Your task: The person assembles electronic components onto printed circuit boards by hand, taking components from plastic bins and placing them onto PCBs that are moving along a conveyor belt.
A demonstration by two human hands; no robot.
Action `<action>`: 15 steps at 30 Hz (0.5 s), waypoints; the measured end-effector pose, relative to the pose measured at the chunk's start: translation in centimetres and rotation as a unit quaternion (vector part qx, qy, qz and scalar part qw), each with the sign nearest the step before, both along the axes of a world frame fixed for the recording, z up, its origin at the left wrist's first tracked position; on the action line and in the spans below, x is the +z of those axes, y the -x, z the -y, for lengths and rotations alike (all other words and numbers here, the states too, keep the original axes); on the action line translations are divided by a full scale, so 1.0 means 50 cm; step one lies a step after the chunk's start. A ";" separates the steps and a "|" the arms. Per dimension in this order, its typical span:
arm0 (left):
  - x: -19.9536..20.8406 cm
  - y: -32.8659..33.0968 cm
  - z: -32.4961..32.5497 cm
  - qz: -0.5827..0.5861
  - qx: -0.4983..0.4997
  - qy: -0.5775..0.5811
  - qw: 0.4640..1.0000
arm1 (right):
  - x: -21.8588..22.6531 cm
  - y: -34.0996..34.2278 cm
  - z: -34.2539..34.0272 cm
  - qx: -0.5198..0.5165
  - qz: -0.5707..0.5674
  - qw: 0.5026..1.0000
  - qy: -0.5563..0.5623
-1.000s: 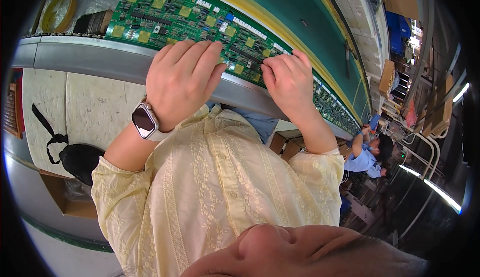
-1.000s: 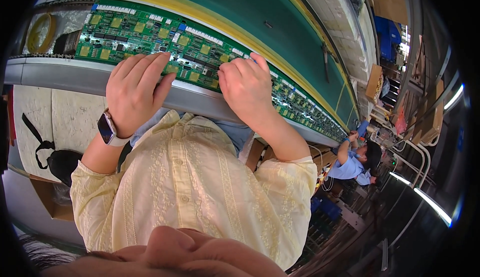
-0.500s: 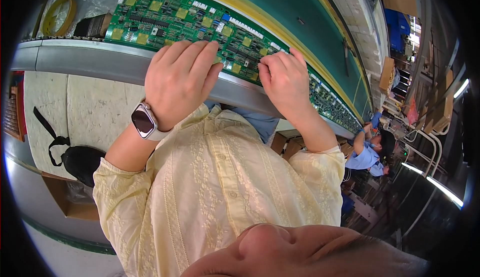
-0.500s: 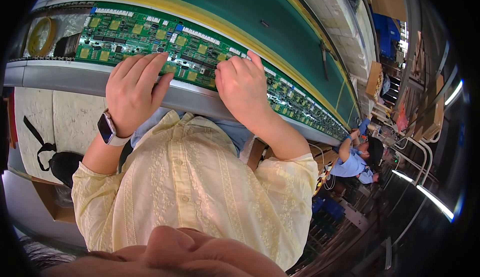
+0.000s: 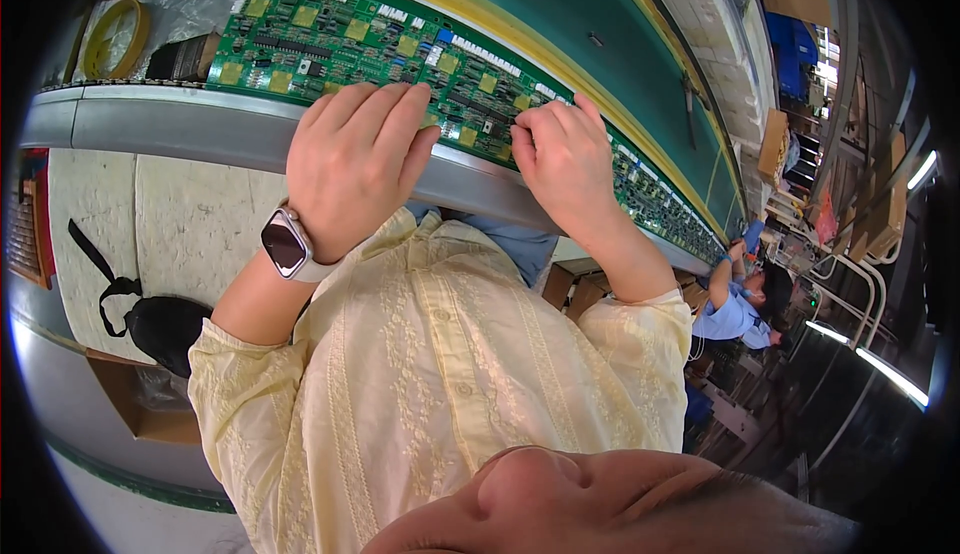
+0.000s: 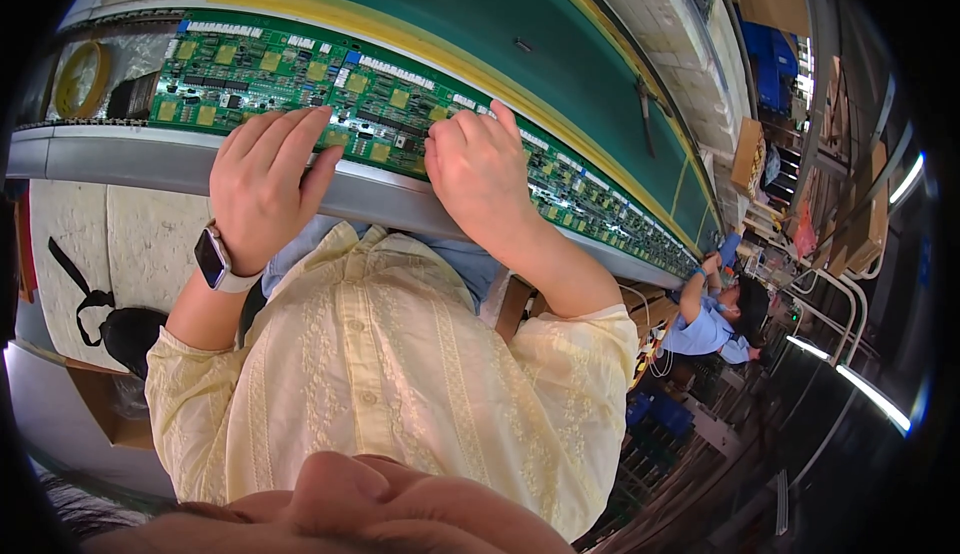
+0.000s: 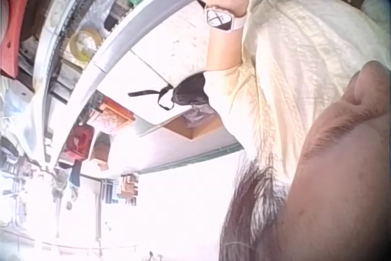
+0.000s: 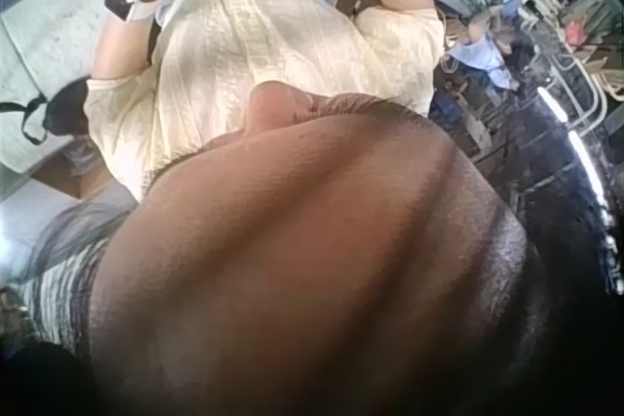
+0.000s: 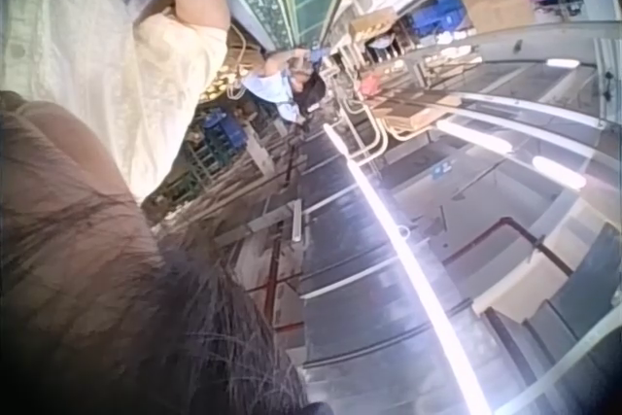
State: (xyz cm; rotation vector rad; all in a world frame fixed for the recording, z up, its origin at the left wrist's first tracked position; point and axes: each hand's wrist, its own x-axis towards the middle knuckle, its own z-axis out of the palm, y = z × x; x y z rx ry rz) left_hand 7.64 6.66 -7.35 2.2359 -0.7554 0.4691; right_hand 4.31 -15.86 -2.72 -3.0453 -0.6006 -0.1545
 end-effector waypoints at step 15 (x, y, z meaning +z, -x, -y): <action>-0.008 0.006 -0.006 0.058 -0.028 0.013 0.998 | 0.030 0.060 -0.004 0.035 -0.010 0.995 -0.095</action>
